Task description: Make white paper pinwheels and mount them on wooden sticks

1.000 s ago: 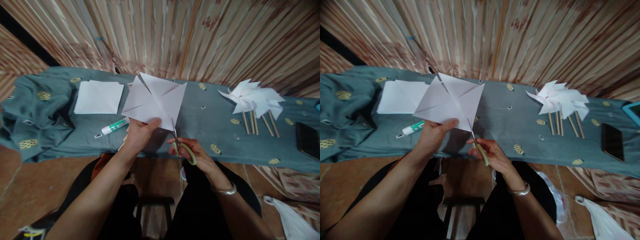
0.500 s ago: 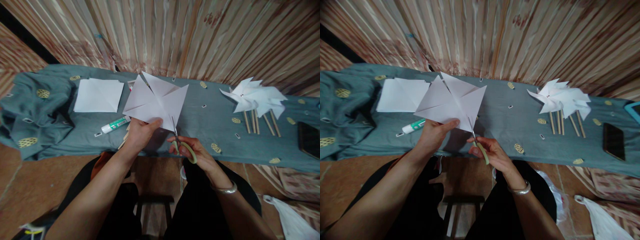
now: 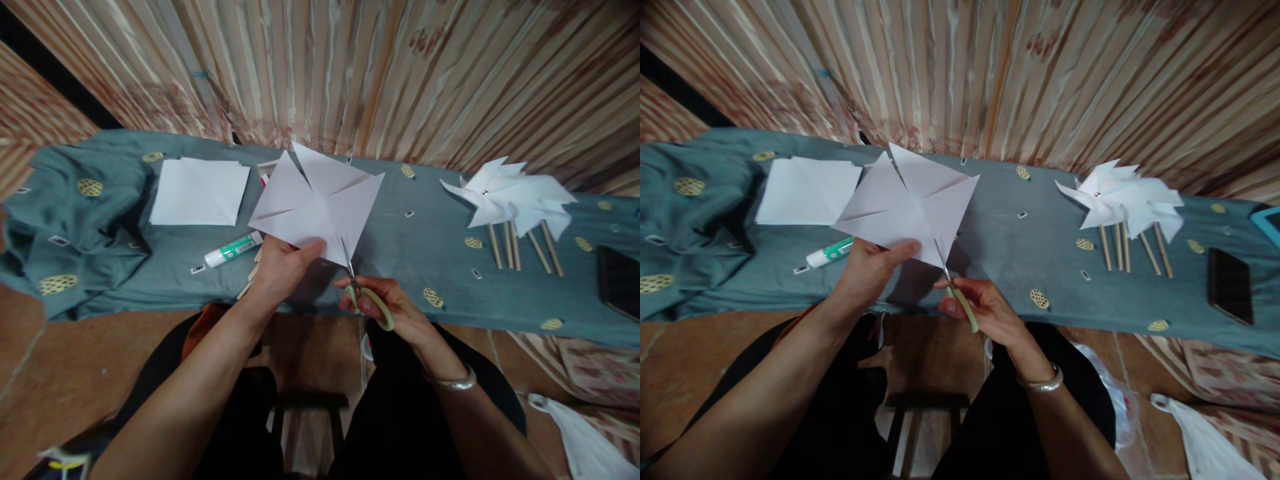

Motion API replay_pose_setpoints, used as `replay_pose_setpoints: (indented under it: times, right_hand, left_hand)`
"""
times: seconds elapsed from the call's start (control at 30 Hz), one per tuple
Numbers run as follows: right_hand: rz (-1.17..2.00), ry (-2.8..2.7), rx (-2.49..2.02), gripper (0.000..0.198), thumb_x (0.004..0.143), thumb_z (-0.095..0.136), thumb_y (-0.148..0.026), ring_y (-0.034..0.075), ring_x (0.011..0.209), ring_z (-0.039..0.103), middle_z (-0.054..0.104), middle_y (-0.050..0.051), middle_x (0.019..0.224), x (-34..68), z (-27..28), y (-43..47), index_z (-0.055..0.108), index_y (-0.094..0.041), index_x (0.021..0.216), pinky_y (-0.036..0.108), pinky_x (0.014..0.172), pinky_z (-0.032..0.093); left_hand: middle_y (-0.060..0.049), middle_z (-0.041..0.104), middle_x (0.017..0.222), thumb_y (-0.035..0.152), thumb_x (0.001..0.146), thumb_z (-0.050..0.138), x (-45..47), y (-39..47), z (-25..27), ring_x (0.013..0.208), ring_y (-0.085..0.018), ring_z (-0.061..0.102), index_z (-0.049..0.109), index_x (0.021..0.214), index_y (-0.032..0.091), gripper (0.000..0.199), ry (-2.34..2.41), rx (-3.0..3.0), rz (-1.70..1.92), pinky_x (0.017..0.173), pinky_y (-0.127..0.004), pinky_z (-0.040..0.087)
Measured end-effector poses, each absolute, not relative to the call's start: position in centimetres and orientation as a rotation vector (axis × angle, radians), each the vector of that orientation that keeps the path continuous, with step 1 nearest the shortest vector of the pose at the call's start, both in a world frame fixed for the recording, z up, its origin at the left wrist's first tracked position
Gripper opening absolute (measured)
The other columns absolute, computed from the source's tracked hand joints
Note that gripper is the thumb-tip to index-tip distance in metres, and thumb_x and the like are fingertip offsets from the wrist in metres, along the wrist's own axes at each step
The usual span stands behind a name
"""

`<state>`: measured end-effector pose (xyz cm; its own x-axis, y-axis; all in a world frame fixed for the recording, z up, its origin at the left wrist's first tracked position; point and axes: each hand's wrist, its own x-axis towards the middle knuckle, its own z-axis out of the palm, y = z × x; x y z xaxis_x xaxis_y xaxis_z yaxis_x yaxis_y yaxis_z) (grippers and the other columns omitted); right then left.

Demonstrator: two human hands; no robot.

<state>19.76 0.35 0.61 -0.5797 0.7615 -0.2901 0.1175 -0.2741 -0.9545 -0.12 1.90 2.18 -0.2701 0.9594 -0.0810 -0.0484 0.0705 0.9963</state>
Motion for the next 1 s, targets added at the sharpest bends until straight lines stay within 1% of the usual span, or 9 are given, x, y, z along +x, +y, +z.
replay_pose_setpoints:
  times: [0.1, 0.27, 0.37, 0.47, 0.6, 0.8, 0.9, 1.0]
  right_hand:
    - [1.895, -1.533, -1.102, 0.056, 0.068, 0.074, -0.065, 0.012, 0.066, 0.056, 0.064, 0.000, 0.073, 19.79, 0.46, 0.29, 0.074, -0.022, 0.102, 0.025, 0.064, 0.046]
    - [1.857, -1.614, -1.114, 0.059, 0.072, 0.068, -0.070, 0.011, 0.062, 0.050, 0.061, 0.000, 0.072, 19.99, 0.11, 0.28, 0.073, -0.020, 0.104, 0.024, 0.058, 0.041]
    - [1.858, -1.625, -1.106, 0.062, 0.072, 0.067, -0.070, 0.011, 0.063, 0.050, 0.062, 0.001, 0.073, 20.03, 0.17, 0.35, 0.072, -0.018, 0.105, 0.025, 0.058, 0.042]
    - [1.896, -1.597, -1.093, 0.063, 0.070, 0.070, -0.070, 0.012, 0.067, 0.054, 0.064, 0.002, 0.076, 19.94, 0.43, 0.37, 0.072, -0.017, 0.105, 0.026, 0.063, 0.045]
    - [1.912, -1.570, -1.082, 0.062, 0.068, 0.072, -0.068, 0.014, 0.071, 0.058, 0.068, 0.003, 0.080, 19.81, 0.60, 0.33, 0.072, -0.019, 0.105, 0.027, 0.069, 0.047]
    - [1.892, -1.593, -1.085, 0.066, 0.070, 0.069, -0.071, 0.014, 0.069, 0.056, 0.066, 0.003, 0.078, 19.92, 0.25, 0.30, 0.072, -0.017, 0.108, 0.027, 0.066, 0.045]
    - [1.859, -1.618, -1.092, 0.064, 0.072, 0.068, -0.070, 0.013, 0.069, 0.054, 0.065, 0.003, 0.078, 19.99, 0.02, 0.29, 0.072, -0.018, 0.109, 0.027, 0.064, 0.044]
    - [1.844, -1.625, -1.102, 0.061, 0.074, 0.068, -0.068, 0.013, 0.066, 0.052, 0.063, 0.002, 0.074, 20.00, -0.16, 0.23, 0.072, -0.018, 0.108, 0.026, 0.060, 0.042]
  left_hand:
    - [-0.002, 0.073, 0.087, 0.025, 0.062, 0.070, -0.11, 1.88, 2.30, 0.088, -0.021, 0.067, 0.064, 0.084, 0.020, 0.024, 1.387, 0.980, 1.384, 0.081, -0.033, 0.054]
    - [-0.002, 0.073, 0.082, 0.025, 0.060, 0.069, -0.05, 1.91, 2.38, 0.082, -0.021, 0.066, 0.062, 0.081, 0.021, 0.023, 1.389, 0.978, 1.396, 0.078, -0.034, 0.053]
    - [-0.001, 0.072, 0.080, 0.023, 0.059, 0.071, -0.05, 1.92, 2.37, 0.077, -0.019, 0.065, 0.063, 0.079, 0.020, 0.022, 1.359, 0.965, 1.435, 0.076, -0.032, 0.053]
    - [0.000, 0.071, 0.076, 0.022, 0.059, 0.072, -0.10, 1.92, 2.33, 0.074, -0.017, 0.064, 0.064, 0.076, 0.019, 0.019, 1.346, 0.954, 1.441, 0.073, -0.030, 0.052]
    - [-0.001, 0.070, 0.076, 0.022, 0.059, 0.072, -0.12, 1.95, 2.26, 0.074, -0.018, 0.064, 0.064, 0.078, 0.019, 0.021, 1.355, 0.952, 1.455, 0.073, -0.030, 0.052]
    - [-0.001, 0.071, 0.076, 0.023, 0.059, 0.071, -0.03, 1.95, 2.33, 0.076, -0.020, 0.065, 0.063, 0.079, 0.019, 0.022, 1.340, 0.965, 1.446, 0.074, -0.032, 0.052]
    - [-0.001, 0.071, 0.078, 0.022, 0.059, 0.071, -0.01, 1.94, 2.38, 0.076, -0.019, 0.065, 0.063, 0.080, 0.019, 0.022, 1.336, 0.968, 1.441, 0.075, -0.031, 0.052]
    - [-0.002, 0.072, 0.081, 0.022, 0.060, 0.071, -0.01, 1.93, 2.32, 0.076, -0.018, 0.064, 0.064, 0.081, 0.020, 0.023, 1.337, 0.955, 1.440, 0.076, -0.030, 0.052]
